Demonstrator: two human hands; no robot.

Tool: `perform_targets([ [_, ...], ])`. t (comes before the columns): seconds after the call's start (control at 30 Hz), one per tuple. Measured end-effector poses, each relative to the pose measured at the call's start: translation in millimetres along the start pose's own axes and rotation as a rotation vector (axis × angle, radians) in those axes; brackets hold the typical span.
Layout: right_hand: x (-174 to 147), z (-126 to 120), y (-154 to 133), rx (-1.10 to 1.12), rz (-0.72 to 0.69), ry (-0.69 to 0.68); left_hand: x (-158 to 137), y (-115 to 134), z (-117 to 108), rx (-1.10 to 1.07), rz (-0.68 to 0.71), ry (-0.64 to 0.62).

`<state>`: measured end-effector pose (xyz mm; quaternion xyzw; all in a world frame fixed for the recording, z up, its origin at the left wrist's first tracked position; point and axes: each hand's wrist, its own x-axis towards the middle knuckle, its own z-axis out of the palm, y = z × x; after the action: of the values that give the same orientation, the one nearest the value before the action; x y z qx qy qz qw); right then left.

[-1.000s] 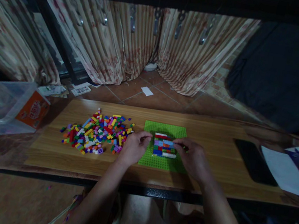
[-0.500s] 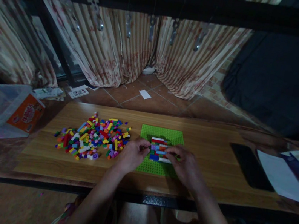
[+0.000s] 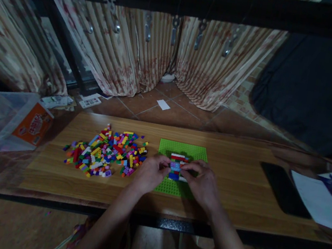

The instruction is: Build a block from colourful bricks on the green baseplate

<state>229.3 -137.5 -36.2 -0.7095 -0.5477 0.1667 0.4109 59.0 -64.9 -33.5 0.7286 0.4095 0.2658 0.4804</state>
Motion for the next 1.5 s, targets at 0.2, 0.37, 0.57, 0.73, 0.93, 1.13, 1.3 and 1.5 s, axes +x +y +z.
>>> perform_targets([
  [0.2, 0, 0, -5, 0.009, 0.025, 0.007, -1, 3, 1, 0.043, 0.003, 0.004],
  [0.37, 1, -1, -6, 0.033, 0.053, -0.009, 0, 1, 2, 0.067, 0.005, 0.009],
  [0.57, 3, 1, -3, 0.049, 0.062, -0.007, 5, -4, 7, 0.006, -0.021, 0.020],
  [0.73, 3, 5, -2, 0.065, 0.060, 0.015, 6, -2, 9, -0.003, -0.040, 0.054],
  [0.93, 6, -1, -1, 0.172, 0.087, -0.019, 4, -4, 7, 0.003, -0.003, 0.026],
  [1.13, 13, -15, 10, 0.322, 0.237, 0.144, 5, -4, 0, -0.064, -0.001, -0.016],
  [1.3, 13, -15, 10, 0.200, 0.309, 0.104, 10, 0, -3, -0.046, 0.002, 0.054],
  [1.5, 9, -7, 11, 0.029, 0.247, 0.094, 11, 5, 3, 0.072, -0.009, 0.095],
])
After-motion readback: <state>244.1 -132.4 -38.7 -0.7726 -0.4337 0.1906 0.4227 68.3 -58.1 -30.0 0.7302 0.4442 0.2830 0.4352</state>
